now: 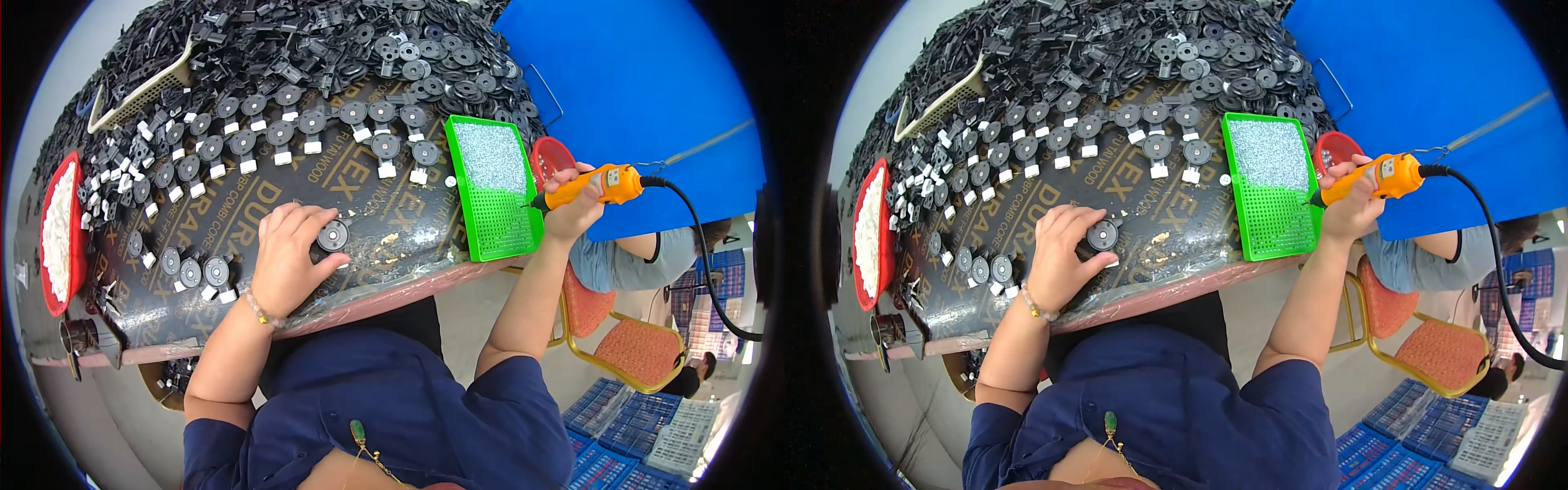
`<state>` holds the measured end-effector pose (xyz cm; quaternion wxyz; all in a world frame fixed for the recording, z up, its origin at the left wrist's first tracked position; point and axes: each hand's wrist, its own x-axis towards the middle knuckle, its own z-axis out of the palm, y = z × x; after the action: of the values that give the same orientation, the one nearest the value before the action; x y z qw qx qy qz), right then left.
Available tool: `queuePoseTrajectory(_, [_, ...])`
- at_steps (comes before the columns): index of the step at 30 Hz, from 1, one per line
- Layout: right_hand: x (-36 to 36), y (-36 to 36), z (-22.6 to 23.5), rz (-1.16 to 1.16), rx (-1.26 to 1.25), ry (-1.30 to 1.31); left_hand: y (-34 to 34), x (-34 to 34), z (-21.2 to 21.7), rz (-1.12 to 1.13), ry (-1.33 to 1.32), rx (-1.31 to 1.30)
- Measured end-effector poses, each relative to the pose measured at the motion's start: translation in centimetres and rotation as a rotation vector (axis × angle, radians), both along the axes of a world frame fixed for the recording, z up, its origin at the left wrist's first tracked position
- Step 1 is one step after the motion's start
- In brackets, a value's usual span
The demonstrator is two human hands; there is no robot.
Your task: Assembling small electronic components using an electric screwdriver at a workbench.
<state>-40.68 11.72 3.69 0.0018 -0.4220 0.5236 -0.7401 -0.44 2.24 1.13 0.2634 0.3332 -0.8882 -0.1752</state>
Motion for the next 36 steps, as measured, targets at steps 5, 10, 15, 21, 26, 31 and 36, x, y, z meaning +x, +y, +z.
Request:
queuePoseTrajectory(5, [0.0,0.1,-0.2,0.008,-0.017,-0.002,-0.2,0.1,-0.1,0.025,-0.022,0.05])
queuePoseTrajectory(10, [0.1,0.2,0.1,0.0,0.003,-0.012,-0.1,0.1,-0.3,0.016,-0.036,0.042])
queuePoseTrajectory(15, [1.6,0.3,1.3,0.004,-0.021,-0.059,0.0,0.2,-0.5,0.027,-0.032,0.034])
queuePoseTrajectory(21, [7.8,0.3,4.1,0.386,-0.203,-0.063,0.0,-0.4,-0.1,0.021,0.061,0.031])
queuePoseTrajectory(26, [17.0,-3.3,2.9,0.958,-0.266,-0.141,-0.2,0.0,-0.7,-0.031,0.132,0.026])
queuePoseTrajectory(31, [20.9,-5.7,2.2,1.096,-0.241,-0.254,-0.5,0.5,-1.3,-0.059,0.21,0.034])
queuePoseTrajectory(36, [21.5,-6.3,2.5,1.104,-0.208,-0.281,-0.6,0.4,-1.0,-0.04,0.258,0.008])
